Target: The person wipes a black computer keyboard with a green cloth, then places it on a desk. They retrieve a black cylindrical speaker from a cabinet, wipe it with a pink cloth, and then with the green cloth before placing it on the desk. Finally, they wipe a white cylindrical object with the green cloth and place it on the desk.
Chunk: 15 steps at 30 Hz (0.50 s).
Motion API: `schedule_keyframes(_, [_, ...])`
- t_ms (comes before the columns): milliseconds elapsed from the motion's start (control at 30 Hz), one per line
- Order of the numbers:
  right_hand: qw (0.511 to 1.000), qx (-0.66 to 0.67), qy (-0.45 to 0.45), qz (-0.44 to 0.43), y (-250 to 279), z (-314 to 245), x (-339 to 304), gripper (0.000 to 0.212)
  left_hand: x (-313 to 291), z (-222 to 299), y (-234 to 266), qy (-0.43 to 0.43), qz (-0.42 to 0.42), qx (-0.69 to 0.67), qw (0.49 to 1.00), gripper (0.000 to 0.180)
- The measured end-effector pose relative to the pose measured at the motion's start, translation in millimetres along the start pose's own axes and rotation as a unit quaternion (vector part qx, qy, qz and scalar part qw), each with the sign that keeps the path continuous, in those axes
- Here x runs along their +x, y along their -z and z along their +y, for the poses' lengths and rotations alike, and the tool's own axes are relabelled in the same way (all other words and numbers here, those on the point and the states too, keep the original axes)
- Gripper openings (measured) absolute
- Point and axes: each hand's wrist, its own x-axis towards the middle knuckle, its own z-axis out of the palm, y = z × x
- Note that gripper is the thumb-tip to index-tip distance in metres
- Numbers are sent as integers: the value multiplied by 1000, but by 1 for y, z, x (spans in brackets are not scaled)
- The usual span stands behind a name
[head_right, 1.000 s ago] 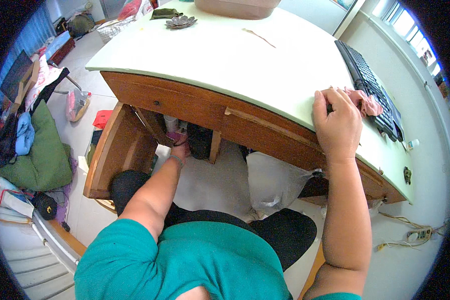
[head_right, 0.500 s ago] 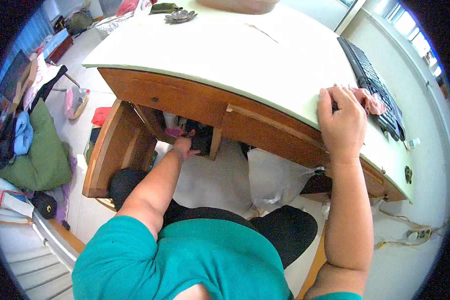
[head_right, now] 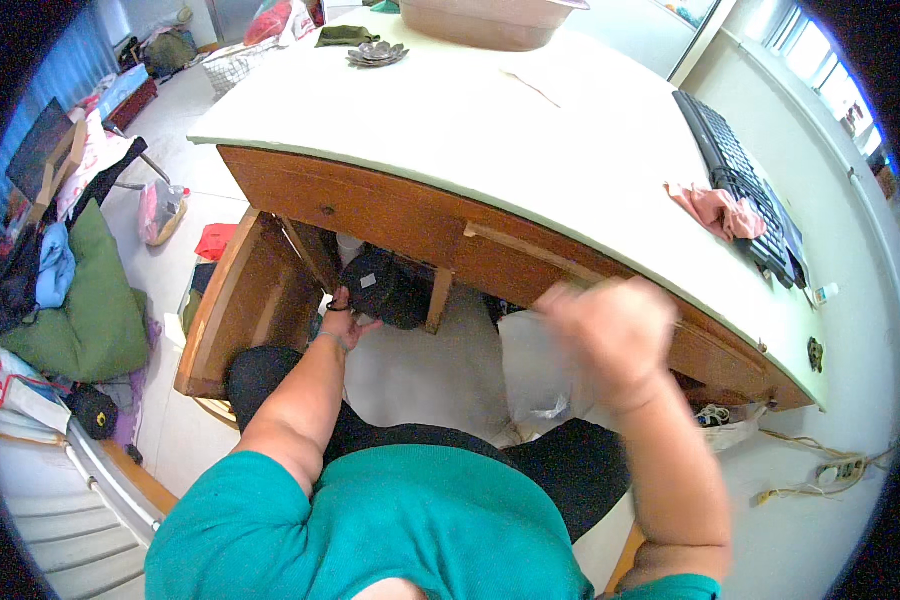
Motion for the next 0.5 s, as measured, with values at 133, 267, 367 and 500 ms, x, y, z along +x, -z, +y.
schedule_keyframes(133, [869, 368, -250, -218, -82, -104, -26, 38, 15, -5, 2, 27, -30, 8, 999, 47])
schedule_keyframes(267, [692, 393, -458, -396, -232, -147, -48, 74, 6, -6, 10, 41, -37, -3, 998, 42])
schedule_keyframes(367, [669, 373, -541, -346, -307, -166, -66, 91, 8, -17, 7, 27, -53, -4, 998, 43])
schedule_keyframes(500, [554, 427, -583, -413, -315, -158, -47, 97, -14, -13, -4, 21, -12, 17, 1000, 45])
